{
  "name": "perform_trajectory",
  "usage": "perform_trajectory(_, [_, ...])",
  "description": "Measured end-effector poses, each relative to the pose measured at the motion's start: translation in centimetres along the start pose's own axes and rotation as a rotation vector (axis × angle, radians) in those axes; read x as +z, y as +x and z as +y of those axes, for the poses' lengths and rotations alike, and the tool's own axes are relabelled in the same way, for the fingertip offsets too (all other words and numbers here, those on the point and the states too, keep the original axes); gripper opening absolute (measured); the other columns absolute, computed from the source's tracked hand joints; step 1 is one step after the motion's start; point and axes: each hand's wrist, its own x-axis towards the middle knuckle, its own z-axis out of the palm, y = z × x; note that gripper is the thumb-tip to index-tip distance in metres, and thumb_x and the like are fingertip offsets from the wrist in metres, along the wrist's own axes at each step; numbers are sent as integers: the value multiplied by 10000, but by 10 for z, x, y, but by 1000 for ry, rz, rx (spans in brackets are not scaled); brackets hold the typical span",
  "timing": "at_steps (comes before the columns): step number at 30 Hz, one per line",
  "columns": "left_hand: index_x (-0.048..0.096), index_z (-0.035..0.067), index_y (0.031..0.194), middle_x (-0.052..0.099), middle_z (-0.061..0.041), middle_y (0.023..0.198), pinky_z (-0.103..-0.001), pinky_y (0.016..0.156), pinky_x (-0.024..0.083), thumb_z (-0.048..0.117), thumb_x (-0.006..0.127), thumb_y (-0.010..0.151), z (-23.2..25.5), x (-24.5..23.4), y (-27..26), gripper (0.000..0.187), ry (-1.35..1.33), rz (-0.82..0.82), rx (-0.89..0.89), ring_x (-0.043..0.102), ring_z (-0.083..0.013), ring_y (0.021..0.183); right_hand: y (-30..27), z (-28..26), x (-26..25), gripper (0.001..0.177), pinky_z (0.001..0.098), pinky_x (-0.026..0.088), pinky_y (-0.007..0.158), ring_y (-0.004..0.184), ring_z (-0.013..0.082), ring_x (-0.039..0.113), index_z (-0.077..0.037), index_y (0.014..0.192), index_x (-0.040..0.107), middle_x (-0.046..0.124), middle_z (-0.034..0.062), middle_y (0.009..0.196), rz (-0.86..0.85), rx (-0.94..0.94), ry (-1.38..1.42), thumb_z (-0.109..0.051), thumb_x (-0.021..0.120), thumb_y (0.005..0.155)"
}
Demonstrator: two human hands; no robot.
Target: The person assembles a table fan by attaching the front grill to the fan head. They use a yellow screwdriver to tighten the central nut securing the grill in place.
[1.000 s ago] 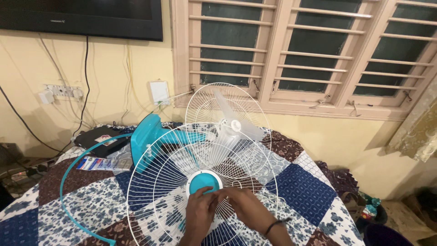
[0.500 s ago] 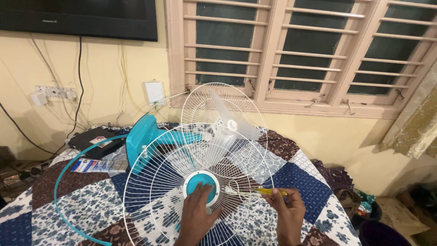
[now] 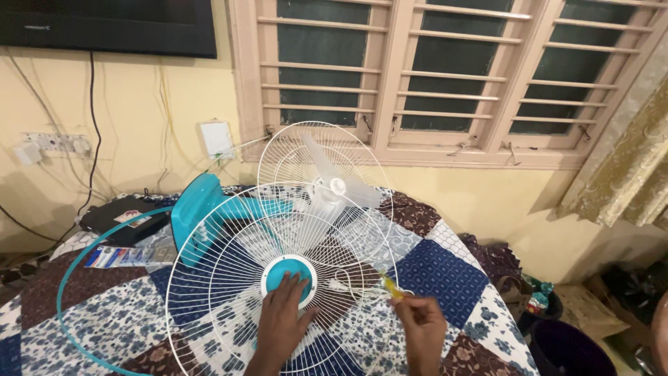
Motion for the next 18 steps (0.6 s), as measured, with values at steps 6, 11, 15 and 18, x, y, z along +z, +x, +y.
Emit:
perform_trajectory(6, [500, 118, 1424, 487, -148, 1513, -502, 1125, 296, 427, 742, 855, 3, 2, 0, 691, -16, 34, 20, 331, -315, 1482, 15, 36, -63, 150, 253, 526, 663, 746, 120, 644, 12, 845, 664, 759, 130, 927, 234, -152, -251, -57, 797, 857])
perform_trajectory(11, [490, 134, 1481, 488, -145, 1501, -495, 1127, 289, 423, 761, 826, 8, 0, 4, 766, -9, 25, -33, 336, -312, 1474, -2, 47, -66, 138, 281, 561, 590, 584, 106, 706, -57, 785, 756, 784, 69, 689, 35, 32, -740, -122, 865, 729])
perform_trajectory(15, [482, 115, 1462, 506, -162, 1484, -497, 1128, 299, 413, 755, 847, 11, 2, 5, 736, -20, 53, -49, 369, -314, 1466, -14, 45, -44, 217, 353, 532, 535, 524, 186, 670, -28, 709, 680, 712, 107, 612, -72, -80, -799, -157, 850, 748])
perform_trajectory(18, [476, 99, 1432, 515, -173, 1480, -499, 1123, 316, 394, 745, 855, 9, 3, 4, 702, -27, 69, -36, 385, -318, 1462, -10, 45, -32, 214, 408, 492, 517, 524, 257, 630, -19, 697, 643, 653, 139, 637, -165, -248, -901, -136, 816, 745])
